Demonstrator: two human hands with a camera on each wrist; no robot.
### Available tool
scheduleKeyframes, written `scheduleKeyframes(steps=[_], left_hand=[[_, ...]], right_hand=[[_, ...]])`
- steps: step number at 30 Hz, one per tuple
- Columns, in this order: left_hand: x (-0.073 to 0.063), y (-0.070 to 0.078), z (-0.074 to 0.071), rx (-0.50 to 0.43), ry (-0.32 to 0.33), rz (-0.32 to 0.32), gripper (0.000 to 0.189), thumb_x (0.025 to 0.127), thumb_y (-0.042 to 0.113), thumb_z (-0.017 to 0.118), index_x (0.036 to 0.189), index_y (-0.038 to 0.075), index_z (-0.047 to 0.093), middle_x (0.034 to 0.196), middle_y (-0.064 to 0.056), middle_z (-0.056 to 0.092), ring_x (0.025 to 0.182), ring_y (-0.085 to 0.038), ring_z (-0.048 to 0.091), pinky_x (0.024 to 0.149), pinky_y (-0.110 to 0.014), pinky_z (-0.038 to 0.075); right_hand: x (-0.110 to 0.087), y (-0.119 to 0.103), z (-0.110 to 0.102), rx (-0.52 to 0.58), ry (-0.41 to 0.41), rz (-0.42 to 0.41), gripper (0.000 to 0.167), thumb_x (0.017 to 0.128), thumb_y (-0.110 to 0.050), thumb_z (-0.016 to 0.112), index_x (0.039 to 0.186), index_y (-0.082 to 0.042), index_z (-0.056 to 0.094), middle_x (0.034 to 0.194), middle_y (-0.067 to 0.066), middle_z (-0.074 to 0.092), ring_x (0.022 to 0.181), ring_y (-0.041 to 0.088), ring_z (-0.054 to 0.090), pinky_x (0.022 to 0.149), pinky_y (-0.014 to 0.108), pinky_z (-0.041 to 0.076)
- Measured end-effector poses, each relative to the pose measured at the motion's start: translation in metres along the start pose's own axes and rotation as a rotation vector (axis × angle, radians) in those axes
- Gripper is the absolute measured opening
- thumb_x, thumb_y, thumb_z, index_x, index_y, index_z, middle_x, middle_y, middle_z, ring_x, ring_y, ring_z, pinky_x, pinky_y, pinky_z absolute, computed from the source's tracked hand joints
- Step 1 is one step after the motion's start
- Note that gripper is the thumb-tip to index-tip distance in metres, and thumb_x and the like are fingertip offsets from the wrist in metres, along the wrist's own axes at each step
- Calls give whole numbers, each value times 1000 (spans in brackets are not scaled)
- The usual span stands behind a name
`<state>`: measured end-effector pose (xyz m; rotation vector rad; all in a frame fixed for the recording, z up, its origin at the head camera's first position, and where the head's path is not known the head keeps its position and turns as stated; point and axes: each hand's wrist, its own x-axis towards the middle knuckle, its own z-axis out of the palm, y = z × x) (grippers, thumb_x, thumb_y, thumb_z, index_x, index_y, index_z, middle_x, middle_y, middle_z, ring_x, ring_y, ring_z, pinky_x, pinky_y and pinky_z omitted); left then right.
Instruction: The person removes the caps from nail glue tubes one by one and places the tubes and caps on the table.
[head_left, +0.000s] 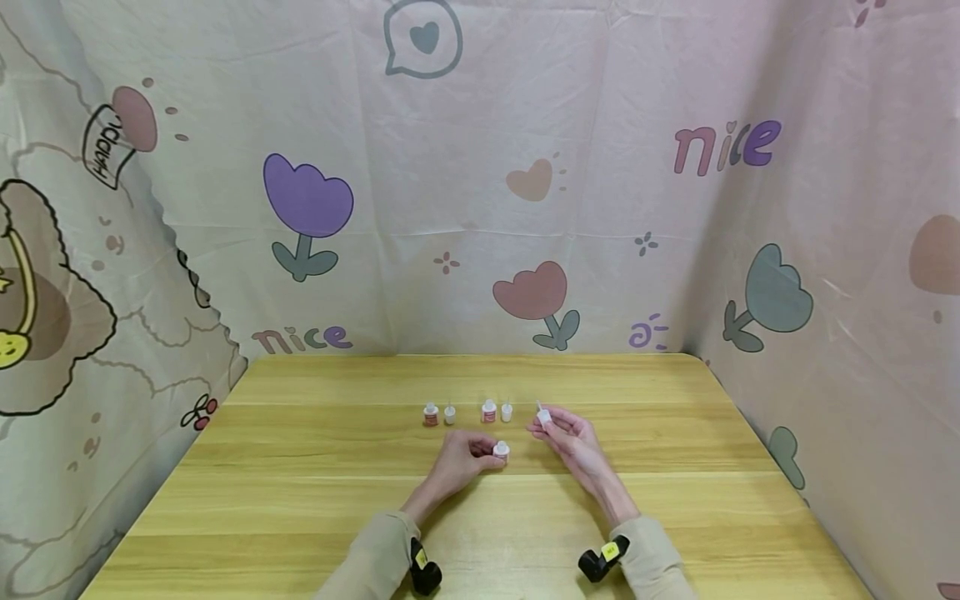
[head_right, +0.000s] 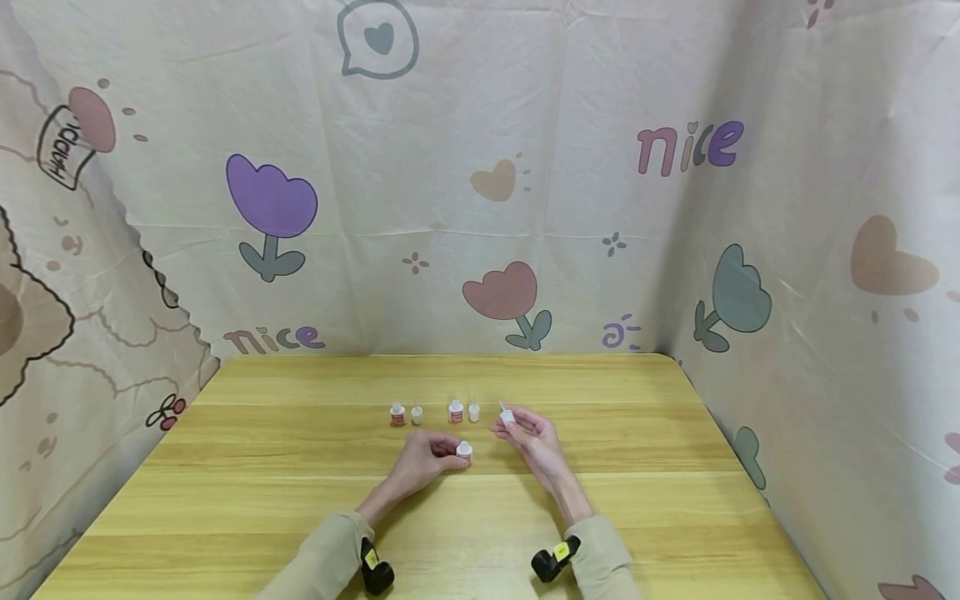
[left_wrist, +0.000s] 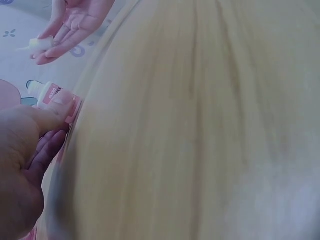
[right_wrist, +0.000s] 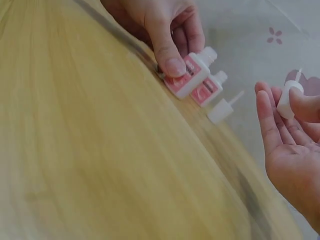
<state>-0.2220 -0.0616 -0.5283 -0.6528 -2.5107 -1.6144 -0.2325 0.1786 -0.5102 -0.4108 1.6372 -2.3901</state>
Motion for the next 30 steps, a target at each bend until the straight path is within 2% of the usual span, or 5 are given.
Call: scheduleKeyframes(steps=[7,12,16,24,30], left_hand=[[3,4,8,11,16,-35,16,78,10,85,92,7,78,85,-8,78,69,-4,67,67,-18,54],[8,7,18,11,31,-66,18,79,11,84,96,8,78,88,-7,78,73,-7,67,69,-19,55],[14,8,27,5,55,-79,19,80,11,84,98,7,77,90,-7,78,75,-6,68,70,-19,55],[25,15,46,19,143,-105,19,81,9,83,99,7,78,88,-6,78,74,-4,68,70,-18,55],[33,20,59,57,209,-125,17,83,9,82,99,6,78,87,-6,77,74,-5,66,68,-18,54]], right_hand=[[2,0,-11,-99,65,35,59,96,5,59,144,20,28,112,5,75,104,12,72,98,27,55],[3,0,-20,-139,99,25,59,92,5,65,140,21,34,111,4,77,102,11,73,94,24,56],[6,1,-30,-223,126,20,56,91,3,68,136,21,40,110,3,78,98,6,72,89,20,56],[11,-2,-40,-408,231,11,46,87,3,73,127,16,54,122,28,68,92,2,69,85,16,55],[15,-4,-43,-506,328,17,40,84,4,76,121,11,61,118,26,70,91,5,69,82,15,54]])
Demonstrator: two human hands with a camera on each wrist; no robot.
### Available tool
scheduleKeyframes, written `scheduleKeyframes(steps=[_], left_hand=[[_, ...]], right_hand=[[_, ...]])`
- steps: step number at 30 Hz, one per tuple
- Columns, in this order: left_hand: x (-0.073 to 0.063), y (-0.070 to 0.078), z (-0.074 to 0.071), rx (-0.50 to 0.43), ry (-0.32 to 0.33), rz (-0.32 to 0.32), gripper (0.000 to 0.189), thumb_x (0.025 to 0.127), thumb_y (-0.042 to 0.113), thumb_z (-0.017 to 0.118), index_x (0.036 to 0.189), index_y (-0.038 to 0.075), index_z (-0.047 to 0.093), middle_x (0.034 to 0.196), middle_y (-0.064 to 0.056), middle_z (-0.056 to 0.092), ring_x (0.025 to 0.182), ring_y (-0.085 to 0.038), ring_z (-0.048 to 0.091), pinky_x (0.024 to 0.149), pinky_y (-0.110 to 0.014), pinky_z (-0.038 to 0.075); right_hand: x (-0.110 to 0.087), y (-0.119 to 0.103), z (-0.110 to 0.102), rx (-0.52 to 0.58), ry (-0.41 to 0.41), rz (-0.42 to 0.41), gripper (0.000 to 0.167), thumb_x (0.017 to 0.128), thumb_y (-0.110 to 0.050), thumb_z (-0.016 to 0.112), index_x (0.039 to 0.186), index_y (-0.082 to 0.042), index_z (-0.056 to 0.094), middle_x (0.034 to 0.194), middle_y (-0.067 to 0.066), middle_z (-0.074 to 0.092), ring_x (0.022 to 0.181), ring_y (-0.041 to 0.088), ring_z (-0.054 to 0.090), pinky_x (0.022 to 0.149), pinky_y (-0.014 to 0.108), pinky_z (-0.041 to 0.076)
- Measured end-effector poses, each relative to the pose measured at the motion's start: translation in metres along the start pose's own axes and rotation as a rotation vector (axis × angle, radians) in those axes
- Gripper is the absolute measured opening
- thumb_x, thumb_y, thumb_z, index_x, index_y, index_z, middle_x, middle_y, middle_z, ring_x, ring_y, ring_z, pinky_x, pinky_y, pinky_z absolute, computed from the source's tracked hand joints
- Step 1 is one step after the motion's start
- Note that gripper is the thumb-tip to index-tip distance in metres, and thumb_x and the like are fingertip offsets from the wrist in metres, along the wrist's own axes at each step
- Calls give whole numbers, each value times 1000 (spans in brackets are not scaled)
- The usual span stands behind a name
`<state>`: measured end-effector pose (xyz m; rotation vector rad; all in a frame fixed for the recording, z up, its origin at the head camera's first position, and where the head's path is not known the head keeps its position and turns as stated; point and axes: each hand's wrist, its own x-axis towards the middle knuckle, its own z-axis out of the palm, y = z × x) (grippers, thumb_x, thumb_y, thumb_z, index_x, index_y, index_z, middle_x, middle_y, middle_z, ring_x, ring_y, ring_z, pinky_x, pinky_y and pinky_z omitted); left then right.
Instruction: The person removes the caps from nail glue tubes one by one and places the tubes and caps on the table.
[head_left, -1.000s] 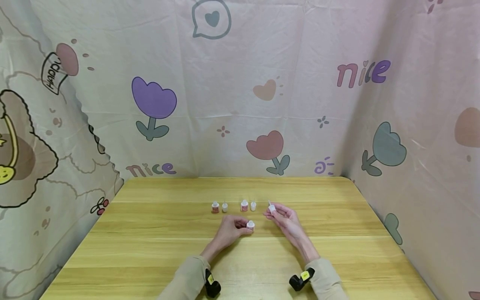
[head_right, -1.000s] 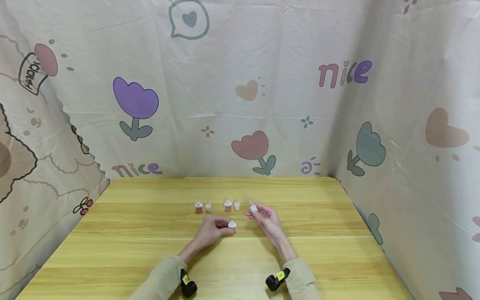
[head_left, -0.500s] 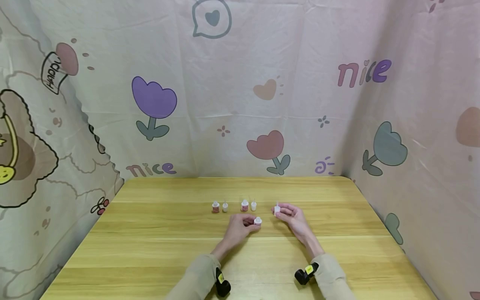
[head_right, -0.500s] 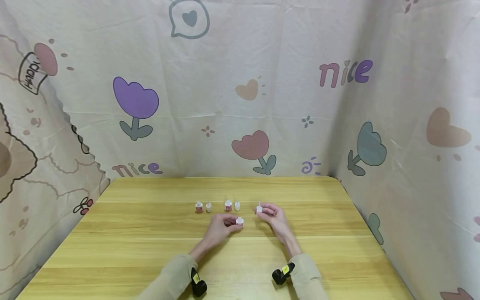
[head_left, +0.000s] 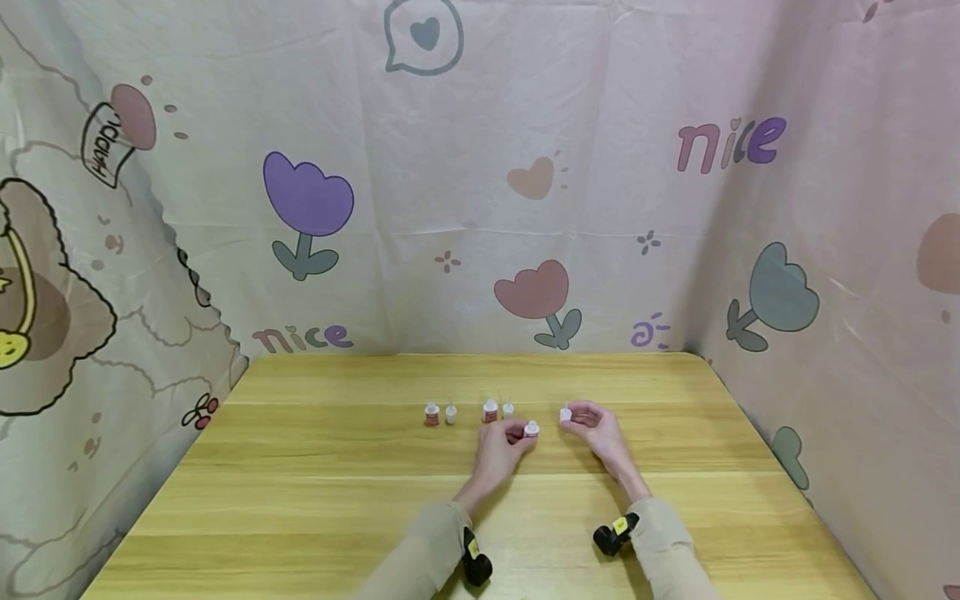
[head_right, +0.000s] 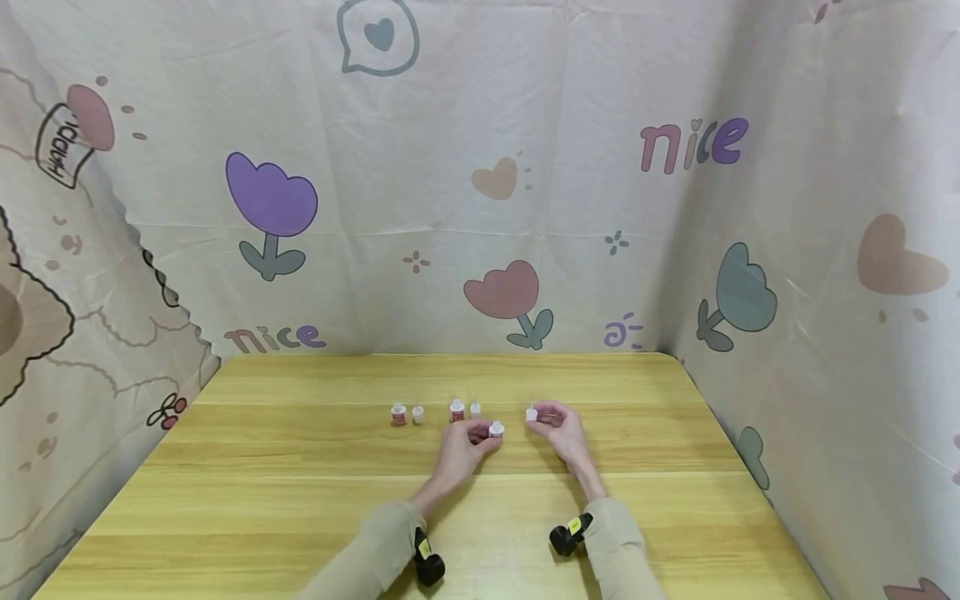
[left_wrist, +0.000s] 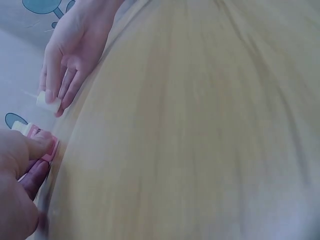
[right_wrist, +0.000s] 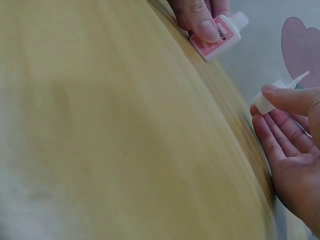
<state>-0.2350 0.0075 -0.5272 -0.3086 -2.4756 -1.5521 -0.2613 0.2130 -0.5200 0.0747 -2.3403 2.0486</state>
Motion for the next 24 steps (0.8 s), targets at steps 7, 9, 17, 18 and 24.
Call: scheduleKeyframes(steps=[7,9,17,18,24], left_hand=[[7,7,17,-9,48,-31,15,83,8,81,98,6,78,85,-5,77,73,-3,65,67,-17,53],[8,9,23,2,62,-33,15,83,8,81,97,6,78,85,-5,77,72,-2,64,67,-17,53],[13,20,38,37,109,-52,16,83,7,81,99,7,78,88,-6,78,74,-4,66,69,-18,55],[13,21,39,38,112,-56,16,83,7,81,99,8,78,89,-5,78,75,-5,67,69,-18,55],[17,25,44,31,124,-74,17,84,6,80,101,6,78,92,-7,79,77,-7,69,71,-20,56]], right_hand=[[4,2,-5,-84,20,-48,35,83,4,77,115,11,65,109,27,72,85,5,68,80,14,53],[6,4,-6,-106,29,-54,33,83,4,77,113,10,66,106,26,72,83,2,66,79,13,53],[8,8,-9,-163,71,-88,26,82,6,77,106,10,68,98,25,71,77,1,62,74,13,52],[9,8,-9,-169,74,-87,25,82,6,77,105,9,68,97,25,71,77,2,62,73,13,52],[11,8,-7,-197,103,-89,26,82,5,78,105,11,68,97,27,72,76,1,62,71,12,52]])
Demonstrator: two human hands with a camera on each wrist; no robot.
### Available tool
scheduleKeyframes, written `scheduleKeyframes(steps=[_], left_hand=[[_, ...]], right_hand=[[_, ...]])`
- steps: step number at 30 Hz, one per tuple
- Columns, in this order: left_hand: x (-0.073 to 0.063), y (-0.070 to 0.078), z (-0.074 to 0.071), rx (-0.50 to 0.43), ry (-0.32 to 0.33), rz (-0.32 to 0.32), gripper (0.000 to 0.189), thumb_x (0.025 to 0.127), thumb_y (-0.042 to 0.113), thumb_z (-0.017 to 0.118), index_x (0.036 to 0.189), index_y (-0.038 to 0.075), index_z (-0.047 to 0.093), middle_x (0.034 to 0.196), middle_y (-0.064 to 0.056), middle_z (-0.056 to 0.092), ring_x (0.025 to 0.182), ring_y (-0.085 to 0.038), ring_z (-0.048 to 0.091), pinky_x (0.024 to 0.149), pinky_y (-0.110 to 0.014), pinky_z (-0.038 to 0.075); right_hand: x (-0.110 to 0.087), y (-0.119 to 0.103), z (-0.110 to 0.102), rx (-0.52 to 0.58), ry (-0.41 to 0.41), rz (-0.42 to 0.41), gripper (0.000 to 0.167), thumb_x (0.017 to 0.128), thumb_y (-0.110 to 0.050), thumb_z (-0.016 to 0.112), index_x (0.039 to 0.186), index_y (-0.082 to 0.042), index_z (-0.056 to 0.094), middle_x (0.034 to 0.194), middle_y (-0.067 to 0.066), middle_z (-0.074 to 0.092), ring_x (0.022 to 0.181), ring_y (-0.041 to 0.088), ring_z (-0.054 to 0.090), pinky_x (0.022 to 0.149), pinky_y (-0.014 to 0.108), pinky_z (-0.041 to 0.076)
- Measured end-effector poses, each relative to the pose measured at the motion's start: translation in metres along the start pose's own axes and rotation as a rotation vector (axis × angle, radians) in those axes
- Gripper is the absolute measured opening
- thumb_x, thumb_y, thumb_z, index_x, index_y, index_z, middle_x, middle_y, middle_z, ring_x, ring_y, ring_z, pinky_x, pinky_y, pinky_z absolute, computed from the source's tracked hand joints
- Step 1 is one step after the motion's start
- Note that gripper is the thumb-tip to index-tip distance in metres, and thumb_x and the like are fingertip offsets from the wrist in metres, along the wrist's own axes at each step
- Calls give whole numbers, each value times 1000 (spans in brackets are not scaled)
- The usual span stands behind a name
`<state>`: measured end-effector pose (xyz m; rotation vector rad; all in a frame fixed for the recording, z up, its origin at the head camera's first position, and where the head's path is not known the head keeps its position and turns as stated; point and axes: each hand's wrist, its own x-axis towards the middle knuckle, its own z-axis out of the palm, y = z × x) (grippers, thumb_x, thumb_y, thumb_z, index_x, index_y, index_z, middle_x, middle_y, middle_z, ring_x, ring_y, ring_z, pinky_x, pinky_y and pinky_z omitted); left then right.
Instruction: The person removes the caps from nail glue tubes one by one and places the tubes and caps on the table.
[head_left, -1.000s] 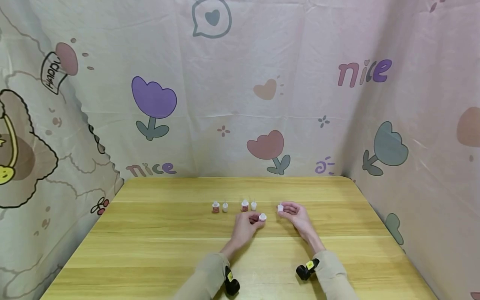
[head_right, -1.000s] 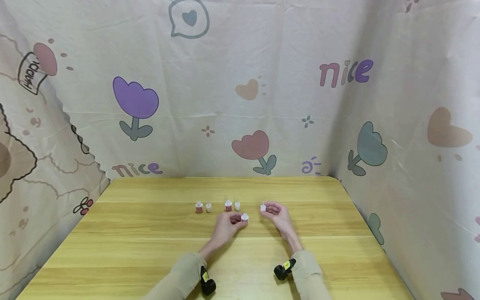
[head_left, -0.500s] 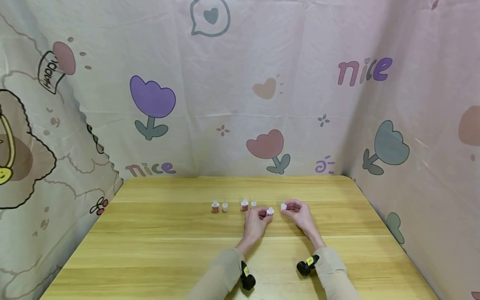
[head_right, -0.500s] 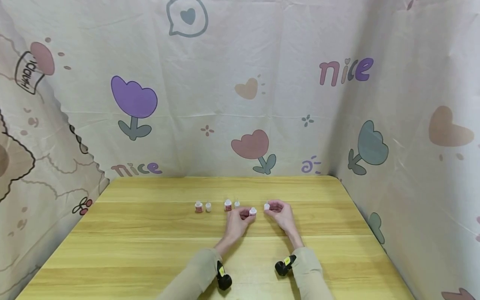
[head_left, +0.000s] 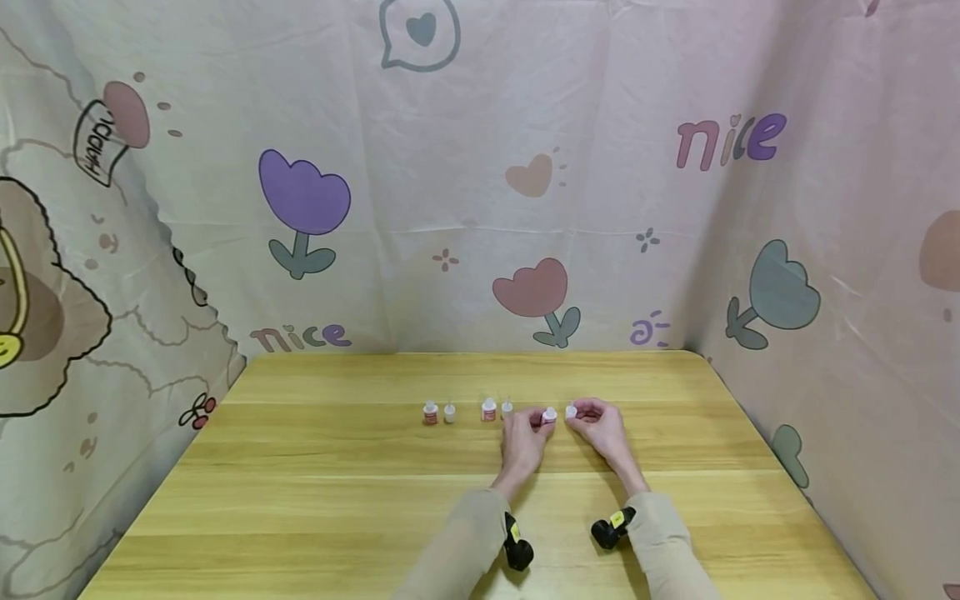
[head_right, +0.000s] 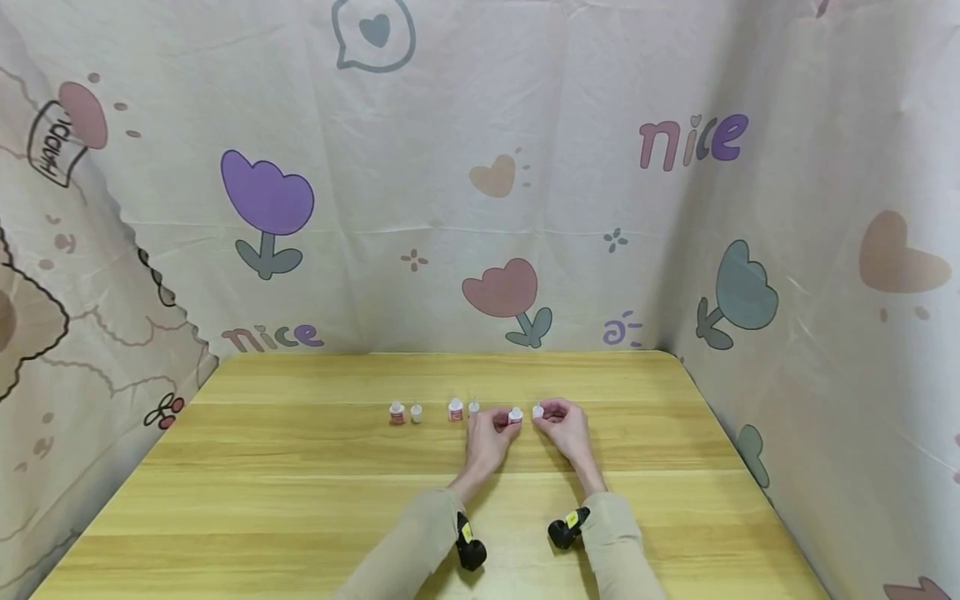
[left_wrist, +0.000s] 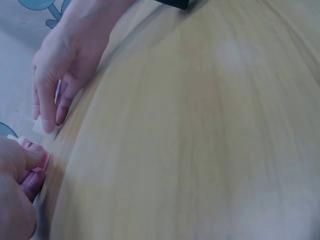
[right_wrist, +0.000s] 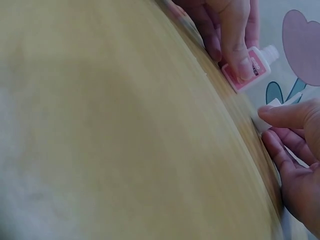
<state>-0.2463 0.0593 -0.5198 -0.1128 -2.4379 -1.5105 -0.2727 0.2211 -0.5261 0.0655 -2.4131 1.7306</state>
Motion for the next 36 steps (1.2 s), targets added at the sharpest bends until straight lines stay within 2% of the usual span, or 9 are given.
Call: scheduleKeyframes(steps=[3,9,12,16,20,26,32,36], left_hand=[[1,1,1,-11,4,-12,18,85,6,79,103,4,77,94,-8,79,80,-9,71,74,-21,57],[3,0,4,-15,18,1,16,86,6,78,102,3,77,93,-9,79,81,-11,71,73,-23,57],[5,0,5,-17,25,6,15,87,6,77,101,3,77,92,-9,79,80,-11,71,72,-22,57],[6,0,6,-3,32,14,15,87,7,77,102,4,77,92,-8,79,80,-10,71,71,-21,56],[6,1,5,15,29,19,16,87,7,76,103,3,77,93,-9,79,79,-11,71,71,-22,56],[5,1,5,2,25,23,18,88,6,75,106,2,76,97,-12,79,83,-16,73,75,-26,59],[1,0,4,-28,15,9,24,89,5,73,113,2,73,106,-13,78,95,-22,75,84,-32,60],[-3,1,1,-47,-3,-6,31,90,6,73,120,0,69,113,-17,75,102,-27,74,88,-33,60]], right_hand=[[-1,-4,1,22,5,11,27,82,6,77,106,13,67,99,30,71,76,1,61,70,11,51],[-10,-31,0,28,-14,31,29,82,11,74,108,19,63,103,38,67,79,8,64,70,12,51],[-8,-23,1,25,-2,19,29,82,10,75,108,18,64,101,36,68,78,6,64,70,12,52],[-11,-26,0,32,-1,-7,29,82,10,75,106,19,63,97,36,68,76,8,64,69,13,52],[-19,-42,-1,33,-6,1,29,83,12,73,108,20,62,101,40,66,79,13,66,71,14,53],[-13,-32,0,51,-7,21,31,81,12,74,110,18,63,103,40,66,81,14,65,71,14,53],[-1,-3,3,64,5,14,35,81,11,76,113,15,64,102,33,68,78,4,62,71,11,52],[0,4,1,61,4,-4,40,80,10,76,117,14,62,104,31,69,80,3,63,73,11,53]])
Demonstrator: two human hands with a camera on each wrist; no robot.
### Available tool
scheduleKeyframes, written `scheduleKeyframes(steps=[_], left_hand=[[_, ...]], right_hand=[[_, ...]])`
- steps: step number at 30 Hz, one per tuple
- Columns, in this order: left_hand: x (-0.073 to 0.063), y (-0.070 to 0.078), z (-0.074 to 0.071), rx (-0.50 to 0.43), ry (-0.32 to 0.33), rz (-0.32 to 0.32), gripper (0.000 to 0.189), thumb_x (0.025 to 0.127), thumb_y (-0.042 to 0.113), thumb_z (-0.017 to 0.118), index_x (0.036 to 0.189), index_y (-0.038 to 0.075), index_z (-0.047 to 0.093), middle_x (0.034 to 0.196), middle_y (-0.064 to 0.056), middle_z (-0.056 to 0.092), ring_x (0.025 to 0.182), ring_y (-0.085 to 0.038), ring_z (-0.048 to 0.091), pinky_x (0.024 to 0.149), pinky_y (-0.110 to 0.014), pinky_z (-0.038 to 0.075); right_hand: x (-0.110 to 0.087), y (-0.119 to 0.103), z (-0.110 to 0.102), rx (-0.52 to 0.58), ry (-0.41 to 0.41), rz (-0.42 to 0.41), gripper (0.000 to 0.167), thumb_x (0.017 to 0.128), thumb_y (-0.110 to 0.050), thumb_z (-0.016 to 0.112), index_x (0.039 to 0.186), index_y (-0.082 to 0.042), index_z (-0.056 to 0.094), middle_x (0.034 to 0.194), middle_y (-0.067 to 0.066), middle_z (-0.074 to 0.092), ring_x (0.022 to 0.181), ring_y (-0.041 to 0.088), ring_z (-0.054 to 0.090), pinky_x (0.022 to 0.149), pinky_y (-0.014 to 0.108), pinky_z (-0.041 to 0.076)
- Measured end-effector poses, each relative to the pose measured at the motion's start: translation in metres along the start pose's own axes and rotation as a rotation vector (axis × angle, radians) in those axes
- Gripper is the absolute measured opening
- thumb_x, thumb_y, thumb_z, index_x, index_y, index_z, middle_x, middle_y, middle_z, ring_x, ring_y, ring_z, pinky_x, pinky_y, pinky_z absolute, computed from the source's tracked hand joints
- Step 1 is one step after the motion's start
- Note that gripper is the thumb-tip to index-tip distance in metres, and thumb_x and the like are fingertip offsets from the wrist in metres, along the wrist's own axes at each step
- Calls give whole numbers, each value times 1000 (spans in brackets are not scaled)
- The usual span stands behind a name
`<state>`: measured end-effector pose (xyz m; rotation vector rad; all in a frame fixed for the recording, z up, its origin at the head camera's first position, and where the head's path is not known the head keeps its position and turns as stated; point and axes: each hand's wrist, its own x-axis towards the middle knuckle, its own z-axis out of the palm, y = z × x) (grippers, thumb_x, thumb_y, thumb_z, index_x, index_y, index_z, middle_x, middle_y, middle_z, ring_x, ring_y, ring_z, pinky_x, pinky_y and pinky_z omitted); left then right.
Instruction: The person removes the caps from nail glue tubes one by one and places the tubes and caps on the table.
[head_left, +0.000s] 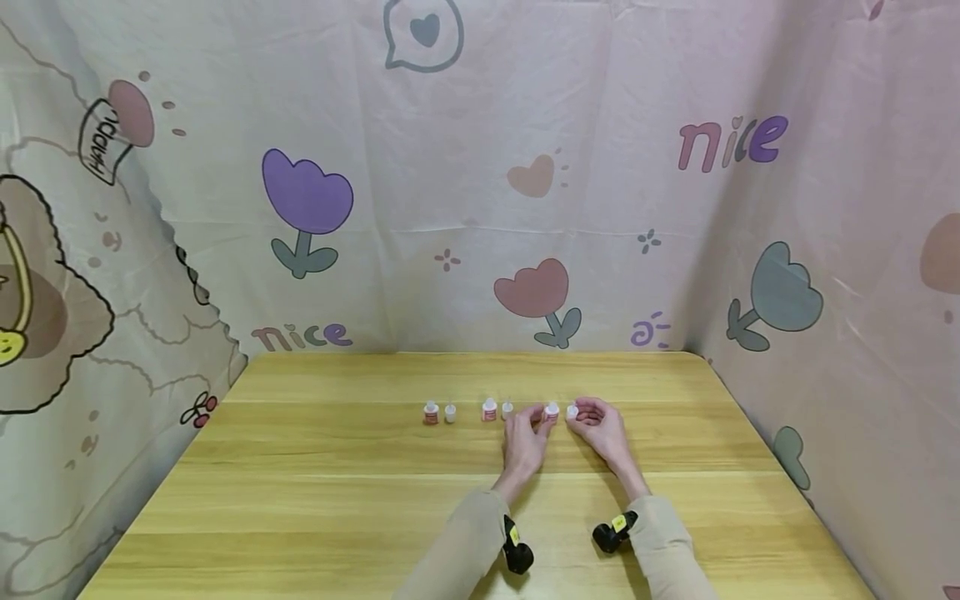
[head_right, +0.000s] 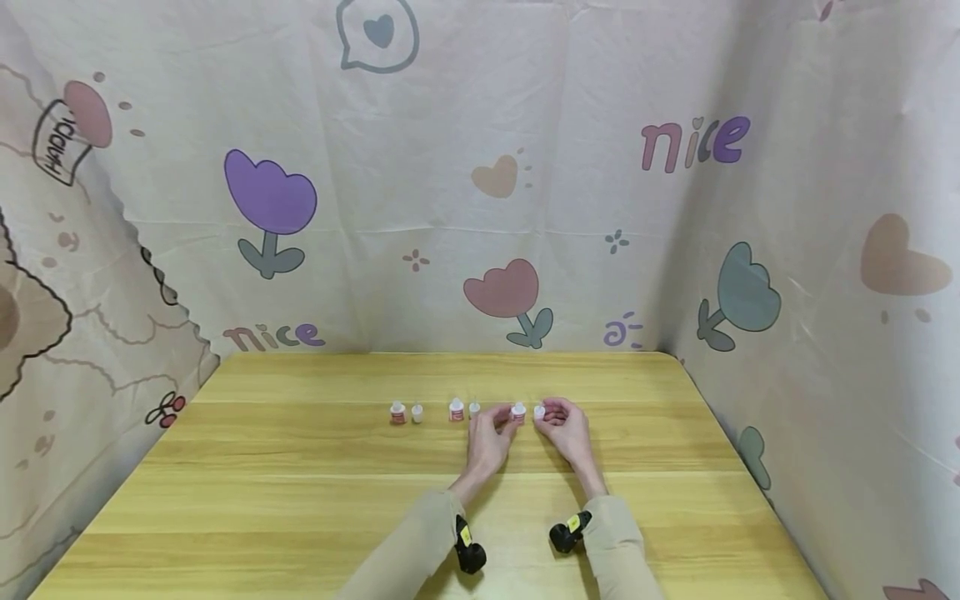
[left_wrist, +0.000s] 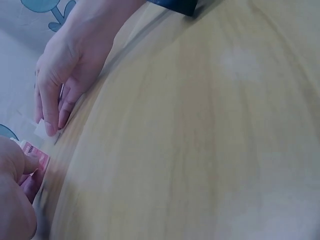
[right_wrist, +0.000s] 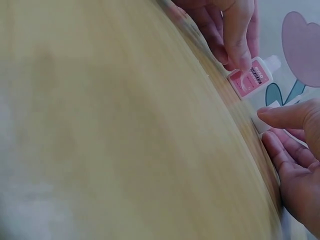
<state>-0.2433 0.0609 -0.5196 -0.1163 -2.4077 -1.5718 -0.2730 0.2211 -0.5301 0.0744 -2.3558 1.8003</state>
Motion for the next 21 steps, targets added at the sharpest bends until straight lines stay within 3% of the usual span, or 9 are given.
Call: scheduleKeyframes(steps=[5,12,15,21], left_hand=[[-4,5,-5,-44,-28,-17,35,91,7,72,125,-1,66,120,-20,72,106,-31,73,88,-33,60],[-7,12,-18,-105,-54,-11,40,92,14,73,127,-2,64,127,-22,68,98,-33,75,79,-30,62],[-6,13,-26,-112,-44,21,43,90,16,75,127,-3,64,127,-21,69,95,-32,76,77,-29,61],[-2,7,-53,-122,0,150,40,88,9,76,125,-2,65,124,-23,69,95,-35,73,77,-22,60]], right_hand=[[-2,-1,-3,14,-4,-4,45,80,9,76,122,14,60,108,32,67,83,4,64,75,11,53],[-4,-7,-4,32,0,-5,47,83,7,76,126,12,59,112,33,66,86,7,64,76,12,52],[-5,-7,-5,18,-5,-16,48,83,5,76,127,13,58,114,33,66,90,9,65,78,12,52],[-7,-8,-8,-20,-1,-27,53,83,1,79,129,13,56,122,33,64,100,25,66,81,13,52]])
